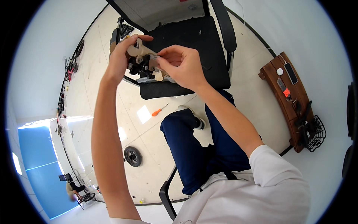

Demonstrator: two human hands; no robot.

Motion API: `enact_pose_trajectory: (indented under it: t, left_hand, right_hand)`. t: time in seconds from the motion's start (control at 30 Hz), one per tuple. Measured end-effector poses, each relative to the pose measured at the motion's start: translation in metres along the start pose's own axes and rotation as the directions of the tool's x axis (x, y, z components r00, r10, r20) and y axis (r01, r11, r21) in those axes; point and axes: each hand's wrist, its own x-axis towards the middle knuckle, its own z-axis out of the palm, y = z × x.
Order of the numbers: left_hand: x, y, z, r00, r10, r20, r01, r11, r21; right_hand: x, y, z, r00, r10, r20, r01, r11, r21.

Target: The person assembles a bicycle fork by inserting a black cable into the brake assembly and tightening screws with a screwdriver. The person repeatedly adjusts the cable and rotates the fork to access different fasteners.

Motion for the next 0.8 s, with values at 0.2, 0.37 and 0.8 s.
enact_pose_trajectory:
  t: [0.2, 0.37, 0.8]
  left_hand:
    - [0.005, 0.016, -0.012, 0.989, -0.112, 0.097, 0.111, 0.994, 0.024]
    - [0.008, 0.009, -0.009, 0.999, -0.043, 0.013, 0.04, 0.99, 0.132]
    - [0.01, 0.021, 0.003, 0.985, -0.168, -0.045, 0.173, 0.975, 0.138]
  right_hand:
    - [-0.01, 0.001, -0.011, 0.996, 0.071, 0.047, -0.07, 0.997, -0.036]
    - [-0.017, -0.002, -0.003, 0.99, 0.095, 0.101, -0.093, 0.995, -0.027]
    - [-0.031, 0.014, -0.015, 0.988, 0.154, 0.035, -0.152, 0.987, -0.057]
